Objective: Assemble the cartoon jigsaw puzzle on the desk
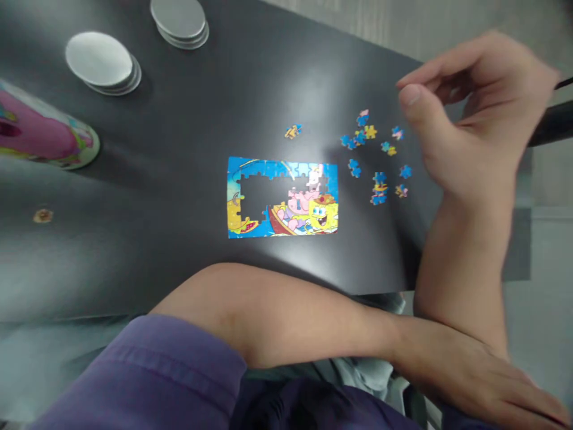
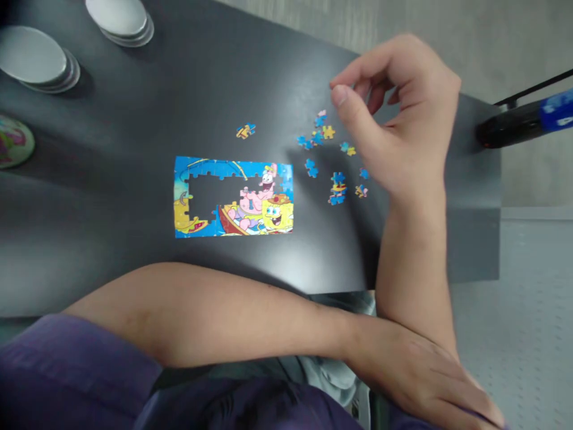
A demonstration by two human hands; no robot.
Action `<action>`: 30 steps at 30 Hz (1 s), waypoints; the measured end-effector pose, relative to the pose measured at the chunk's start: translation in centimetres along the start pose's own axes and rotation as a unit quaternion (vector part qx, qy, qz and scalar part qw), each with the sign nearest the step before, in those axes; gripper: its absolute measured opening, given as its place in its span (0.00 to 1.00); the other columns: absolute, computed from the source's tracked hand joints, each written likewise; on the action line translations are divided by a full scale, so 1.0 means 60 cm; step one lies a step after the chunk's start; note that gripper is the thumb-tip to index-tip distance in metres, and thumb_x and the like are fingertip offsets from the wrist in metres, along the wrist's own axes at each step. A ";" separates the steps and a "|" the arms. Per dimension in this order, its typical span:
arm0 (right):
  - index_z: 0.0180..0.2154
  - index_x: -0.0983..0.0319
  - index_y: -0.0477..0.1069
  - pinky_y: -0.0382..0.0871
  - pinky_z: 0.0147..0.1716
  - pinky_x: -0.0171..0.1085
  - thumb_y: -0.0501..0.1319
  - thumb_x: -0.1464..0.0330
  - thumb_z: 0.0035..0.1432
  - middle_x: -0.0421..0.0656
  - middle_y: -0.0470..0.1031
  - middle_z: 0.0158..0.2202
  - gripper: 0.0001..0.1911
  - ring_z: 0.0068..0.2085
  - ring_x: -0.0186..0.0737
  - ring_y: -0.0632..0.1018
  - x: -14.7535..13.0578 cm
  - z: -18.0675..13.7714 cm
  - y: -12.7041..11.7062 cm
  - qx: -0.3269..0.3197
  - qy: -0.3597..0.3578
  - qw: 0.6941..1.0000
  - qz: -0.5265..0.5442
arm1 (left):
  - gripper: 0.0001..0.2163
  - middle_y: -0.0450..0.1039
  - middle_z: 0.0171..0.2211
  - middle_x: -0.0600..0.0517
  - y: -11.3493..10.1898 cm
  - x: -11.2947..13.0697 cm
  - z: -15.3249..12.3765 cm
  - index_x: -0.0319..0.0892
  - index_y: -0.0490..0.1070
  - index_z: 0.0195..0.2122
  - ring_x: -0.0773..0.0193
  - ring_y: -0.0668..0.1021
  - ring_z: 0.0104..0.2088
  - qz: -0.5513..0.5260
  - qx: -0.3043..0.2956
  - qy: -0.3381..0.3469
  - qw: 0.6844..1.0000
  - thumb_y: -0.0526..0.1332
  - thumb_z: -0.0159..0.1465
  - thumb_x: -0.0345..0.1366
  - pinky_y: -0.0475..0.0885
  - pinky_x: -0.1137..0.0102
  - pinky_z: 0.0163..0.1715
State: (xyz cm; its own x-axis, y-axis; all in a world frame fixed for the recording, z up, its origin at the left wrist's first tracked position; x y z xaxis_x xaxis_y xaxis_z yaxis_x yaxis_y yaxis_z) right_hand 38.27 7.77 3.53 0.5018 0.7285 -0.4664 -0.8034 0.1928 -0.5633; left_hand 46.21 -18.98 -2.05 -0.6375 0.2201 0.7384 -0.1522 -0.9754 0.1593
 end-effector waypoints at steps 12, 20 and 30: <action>0.41 0.50 0.91 0.81 0.50 0.57 0.82 0.51 0.73 0.45 0.87 0.40 0.12 0.40 0.55 0.84 0.085 -0.022 -0.103 -0.240 0.176 0.951 -0.085 | 0.48 0.72 0.87 0.42 -0.047 0.193 -0.101 0.30 0.68 0.92 0.63 0.72 0.87 0.466 -0.204 -0.032 0.860 0.25 0.81 0.29 0.56 0.77 0.88; 0.52 0.50 0.91 0.82 0.59 0.60 0.76 0.56 0.81 0.48 0.90 0.51 0.07 0.47 0.58 0.86 0.064 -0.019 -0.054 -0.253 0.156 0.950 -0.099 | 0.48 0.69 0.86 0.37 -0.052 0.182 -0.105 0.25 0.66 0.92 0.58 0.71 0.88 0.402 -0.198 -0.022 0.894 0.22 0.82 0.33 0.52 0.74 0.89; 0.75 0.42 0.85 0.74 0.67 0.59 0.69 0.61 0.92 0.50 0.82 0.70 0.19 0.60 0.60 0.83 -0.062 -0.024 0.104 -0.330 0.056 0.935 -0.114 | 0.38 0.78 0.76 0.29 -0.053 0.164 -0.088 0.29 0.92 0.68 0.55 0.80 0.81 0.217 -0.059 -0.009 0.974 0.39 0.85 0.34 0.58 0.71 0.87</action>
State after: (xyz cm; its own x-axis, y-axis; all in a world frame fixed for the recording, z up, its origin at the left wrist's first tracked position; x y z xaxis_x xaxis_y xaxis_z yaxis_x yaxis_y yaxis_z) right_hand 31.83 5.33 0.79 0.6970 0.6364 -0.3303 -0.3175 -0.1391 -0.9380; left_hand 36.41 -13.65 1.24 -0.6473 -0.2147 0.7313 0.0427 -0.9682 -0.2465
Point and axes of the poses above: each hand's wrist, its own z-axis towards the middle knuckle, its own y-axis out of the palm, x = y × z, the point moved 2 cm from there along z, towards the middle knuckle
